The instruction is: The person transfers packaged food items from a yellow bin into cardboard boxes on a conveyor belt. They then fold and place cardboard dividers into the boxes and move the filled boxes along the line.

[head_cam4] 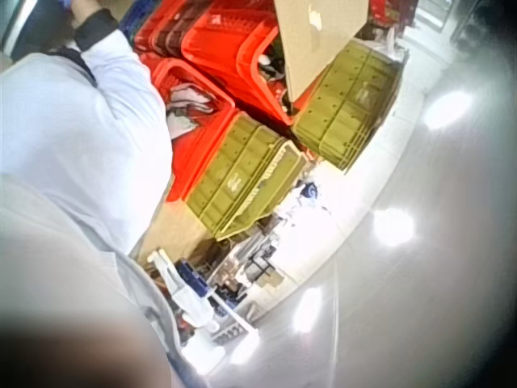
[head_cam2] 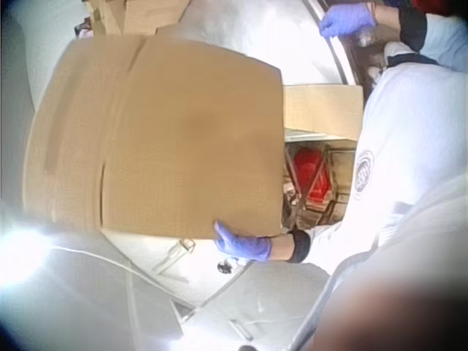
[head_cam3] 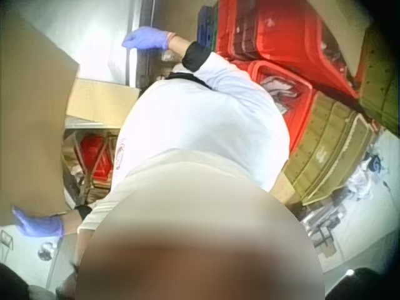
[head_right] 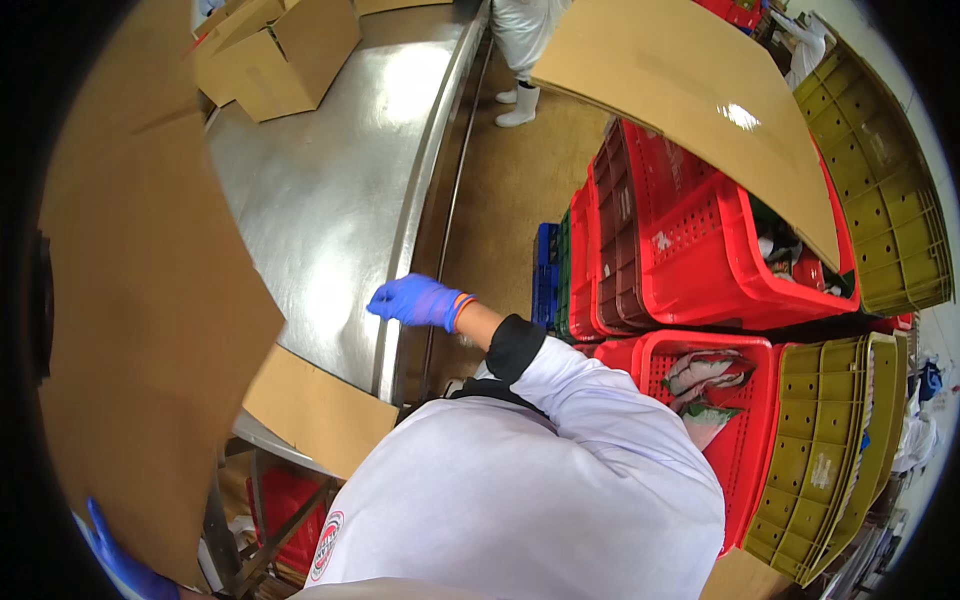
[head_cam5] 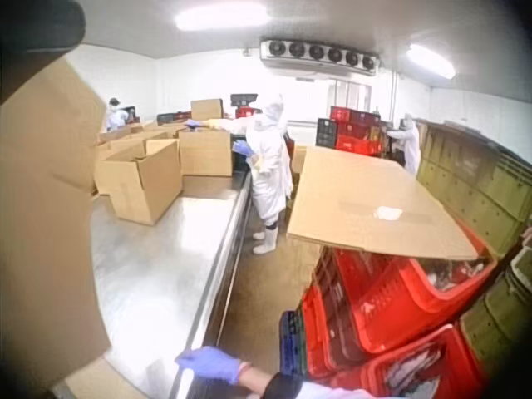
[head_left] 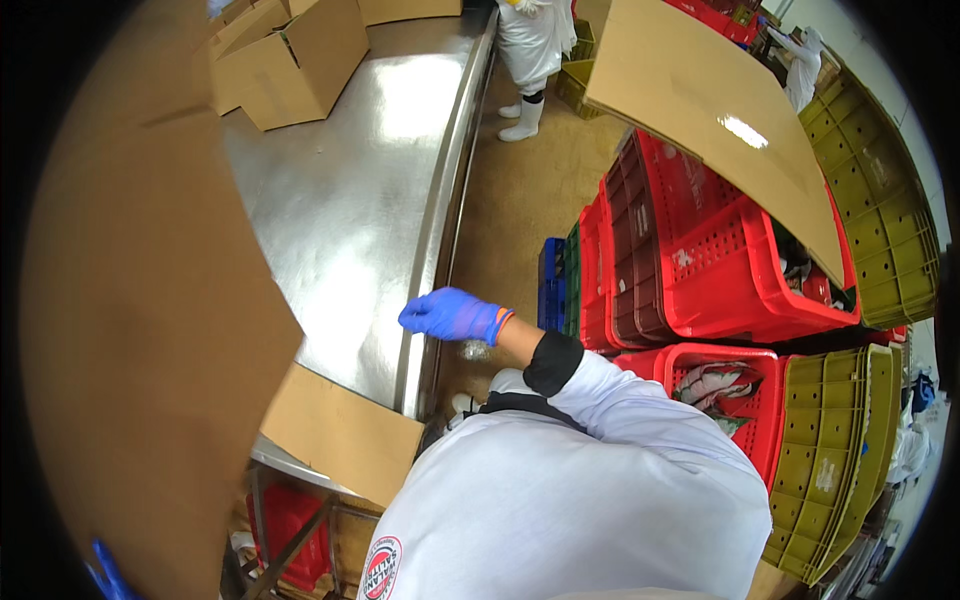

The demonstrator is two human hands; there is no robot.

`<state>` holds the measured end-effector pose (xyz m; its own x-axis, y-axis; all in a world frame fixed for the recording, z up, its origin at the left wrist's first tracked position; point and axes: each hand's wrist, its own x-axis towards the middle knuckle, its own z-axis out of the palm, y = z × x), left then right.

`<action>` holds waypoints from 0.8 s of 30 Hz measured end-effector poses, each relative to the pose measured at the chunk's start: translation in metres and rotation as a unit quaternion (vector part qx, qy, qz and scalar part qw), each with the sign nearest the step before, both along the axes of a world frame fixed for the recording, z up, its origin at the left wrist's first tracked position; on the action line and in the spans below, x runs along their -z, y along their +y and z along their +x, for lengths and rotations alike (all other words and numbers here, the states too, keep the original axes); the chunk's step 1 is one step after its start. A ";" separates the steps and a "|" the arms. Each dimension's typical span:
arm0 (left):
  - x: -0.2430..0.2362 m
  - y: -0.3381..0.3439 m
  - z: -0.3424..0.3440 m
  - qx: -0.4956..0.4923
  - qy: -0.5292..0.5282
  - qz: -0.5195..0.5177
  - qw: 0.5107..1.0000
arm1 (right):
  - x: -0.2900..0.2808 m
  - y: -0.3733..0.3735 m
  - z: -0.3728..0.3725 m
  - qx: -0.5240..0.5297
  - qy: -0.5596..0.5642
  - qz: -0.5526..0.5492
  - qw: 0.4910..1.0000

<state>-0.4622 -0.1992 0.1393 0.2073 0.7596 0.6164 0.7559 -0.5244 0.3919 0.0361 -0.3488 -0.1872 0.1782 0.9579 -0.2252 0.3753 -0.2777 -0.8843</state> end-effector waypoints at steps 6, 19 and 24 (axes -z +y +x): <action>0.014 0.054 0.101 0.101 -0.039 -0.247 0.963 | -0.037 0.047 0.040 0.028 0.060 0.079 0.995; -0.025 0.102 0.326 0.131 0.083 -0.364 0.918 | -0.117 0.193 0.081 -0.125 0.021 0.436 0.891; -0.032 0.081 0.349 0.037 0.124 -0.302 0.945 | -0.171 0.204 0.111 -0.192 0.103 0.432 0.875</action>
<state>-0.1134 -0.1184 0.1714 0.3548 0.9350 0.0012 0.8336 -0.3169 0.4524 0.1473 -0.1444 -0.0160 -0.1535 0.7669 0.6231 0.1022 0.6395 -0.7620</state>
